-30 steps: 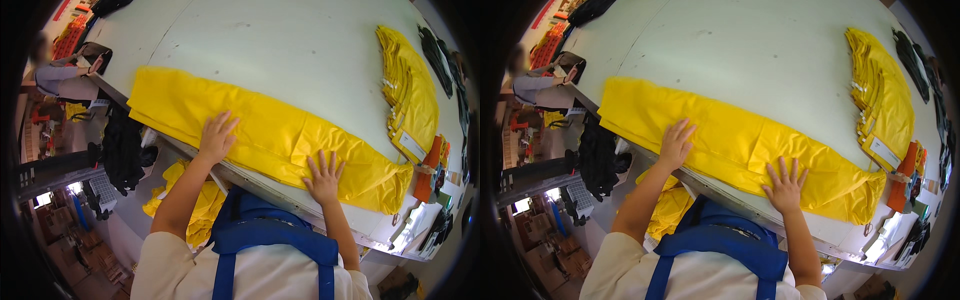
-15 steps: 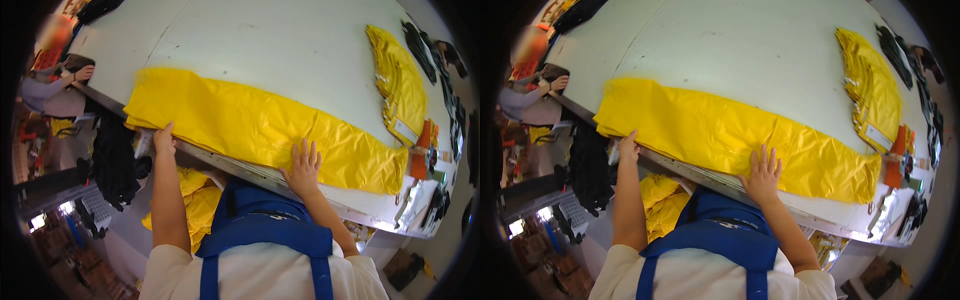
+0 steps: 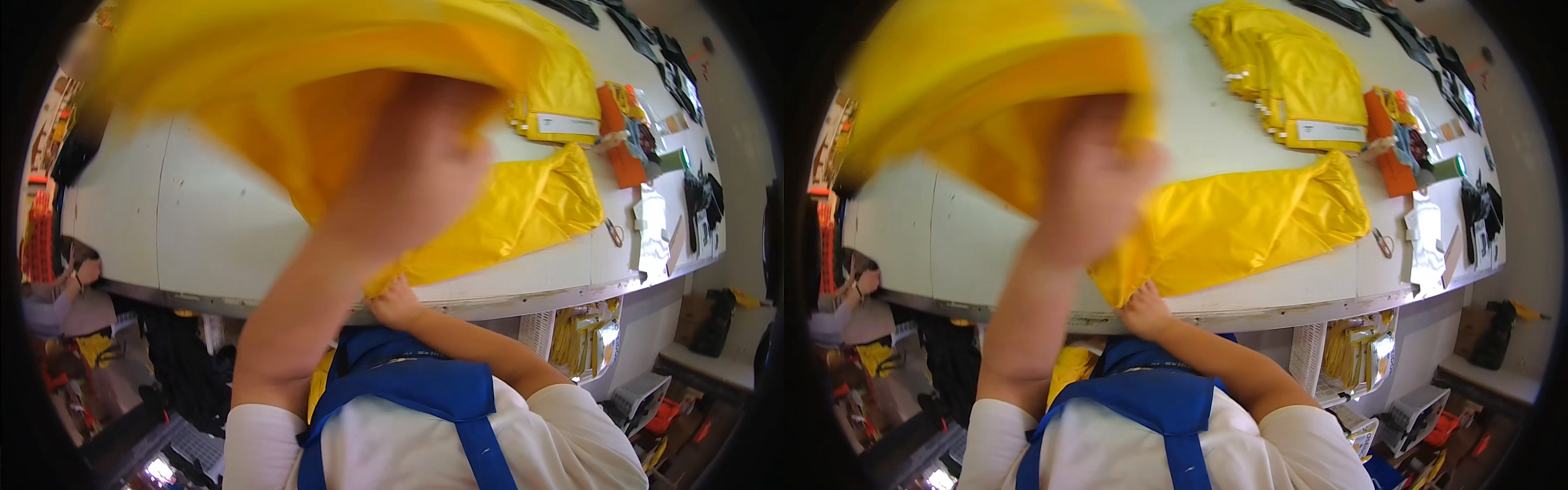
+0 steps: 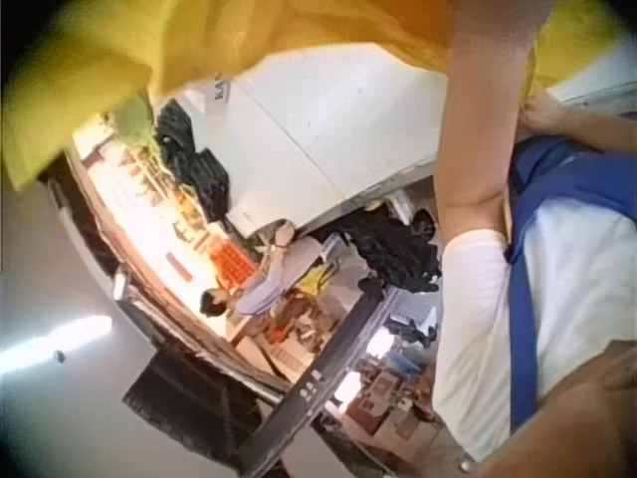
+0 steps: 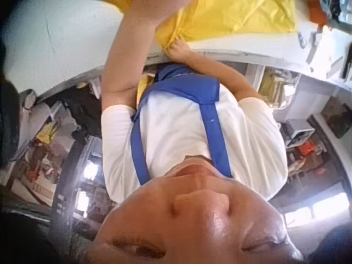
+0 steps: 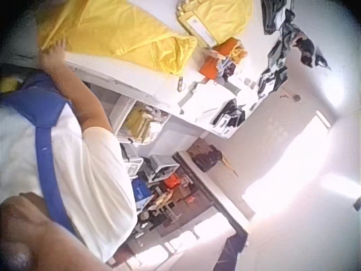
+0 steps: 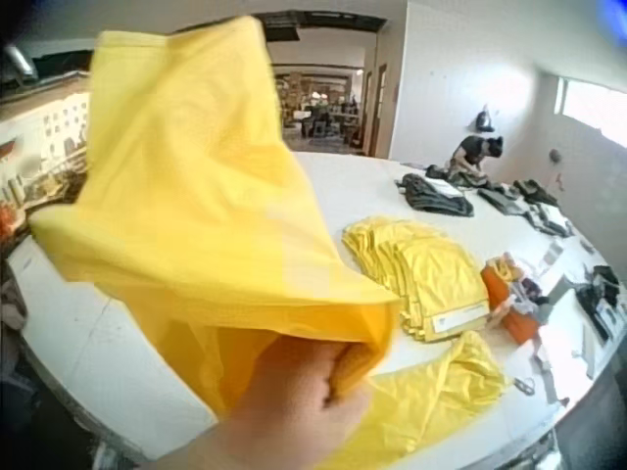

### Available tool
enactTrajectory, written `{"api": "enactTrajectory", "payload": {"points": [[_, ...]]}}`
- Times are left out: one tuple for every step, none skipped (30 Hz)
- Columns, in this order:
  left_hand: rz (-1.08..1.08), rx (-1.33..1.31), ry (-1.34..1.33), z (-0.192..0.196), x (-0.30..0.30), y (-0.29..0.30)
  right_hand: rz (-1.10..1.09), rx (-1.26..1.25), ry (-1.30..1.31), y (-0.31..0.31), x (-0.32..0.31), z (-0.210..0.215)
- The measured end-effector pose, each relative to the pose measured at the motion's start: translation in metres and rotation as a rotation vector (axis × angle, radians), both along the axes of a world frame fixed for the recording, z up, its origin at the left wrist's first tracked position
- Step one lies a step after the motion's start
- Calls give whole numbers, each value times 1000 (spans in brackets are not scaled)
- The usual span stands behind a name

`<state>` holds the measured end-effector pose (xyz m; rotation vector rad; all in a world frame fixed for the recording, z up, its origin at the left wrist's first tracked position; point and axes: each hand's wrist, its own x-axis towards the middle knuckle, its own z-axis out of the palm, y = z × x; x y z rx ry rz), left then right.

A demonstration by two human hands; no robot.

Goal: The person folds a large yellow raincoat on a table, aligns edges, and ties the drawstrings. They then place the folded coat into a white basket and repeat the process with another yellow raincoat.

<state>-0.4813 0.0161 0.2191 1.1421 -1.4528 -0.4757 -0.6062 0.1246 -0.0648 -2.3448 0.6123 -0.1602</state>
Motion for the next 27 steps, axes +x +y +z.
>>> {"api": "enactTrajectory", "payload": {"points": [[-9, -6, -177, -10, -48, -27, 6, 144, -95, 2, 0, -3], [-50, 94, -352, -27, -92, -51, 3, 268, -164, 0, -1, -4], [-56, 128, -284, -54, -138, -74, -22, 383, -208, -3, -5, 2], [-83, 130, -416, -93, -175, -88, -52, 502, -236, -7, -9, 8], [-191, 255, -493, -127, -207, -94, -81, 631, -255, -14, -14, 14], [-285, 384, -571, -155, -231, -96, -94, 766, -257, -20, -21, 29], [-289, 418, -650, -194, -248, -92, -103, 882, -263, -25, -27, 43], [-295, 452, -725, -221, -261, -90, -110, 1001, -254, -31, -35, 59], [-321, 488, -747, -227, -269, -93, -111, 1110, -237, -40, -45, 75], [-340, 526, -772, -233, -270, -93, -85, 1195, -201, -50, -59, 93], [-363, 565, -797, -234, -267, -91, -61, 1270, -153, -61, -75, 111], [-401, 603, -745, -234, -264, -87, 33, 1257, -79, -75, -96, 124], [-443, 633, -694, -225, -259, -84, 155, 1166, -19, -87, -116, 128], [-448, 669, -631, -211, -246, -83, 326, 999, -7, -102, -143, 126], [-459, 705, -564, -199, -232, -77, 472, 825, -19, -119, -171, 124], [-437, 610, -572, -194, -206, -64, 353, 841, -88, -151, -204, 140], [-420, 504, -581, -185, -176, -47, 101, 1015, -42, -180, -240, 150], [-243, 389, -700, -176, -150, -28, -250, 826, -187, -204, -277, 144], [-64, 339, -745, -166, -121, -10, -705, 565, -343, -225, -298, 138], [84, 354, -724, -167, -89, 6, -900, 65, -243, -262, -308, 133], [313, 314, -728, -171, -60, 15, -990, -308, -31, -302, -329, 109], [401, 375, -653, -176, -29, 14, -1058, -329, 71, -332, -347, 90], [495, 436, -579, -181, -2, 8, -1092, -262, 74, -349, -362, 62], [443, 613, -317, -190, 18, 0, -1111, -197, 71, -365, -366, 43], [397, 771, -45, -198, 37, -5, -1086, -176, 155, -376, -360, 41], [275, 835, -96, -210, 51, -5, -1061, -159, 246, -383, -352, 42], [135, 897, -143, -220, 62, -4, -1046, -146, 346, -385, -342, 43]]}}
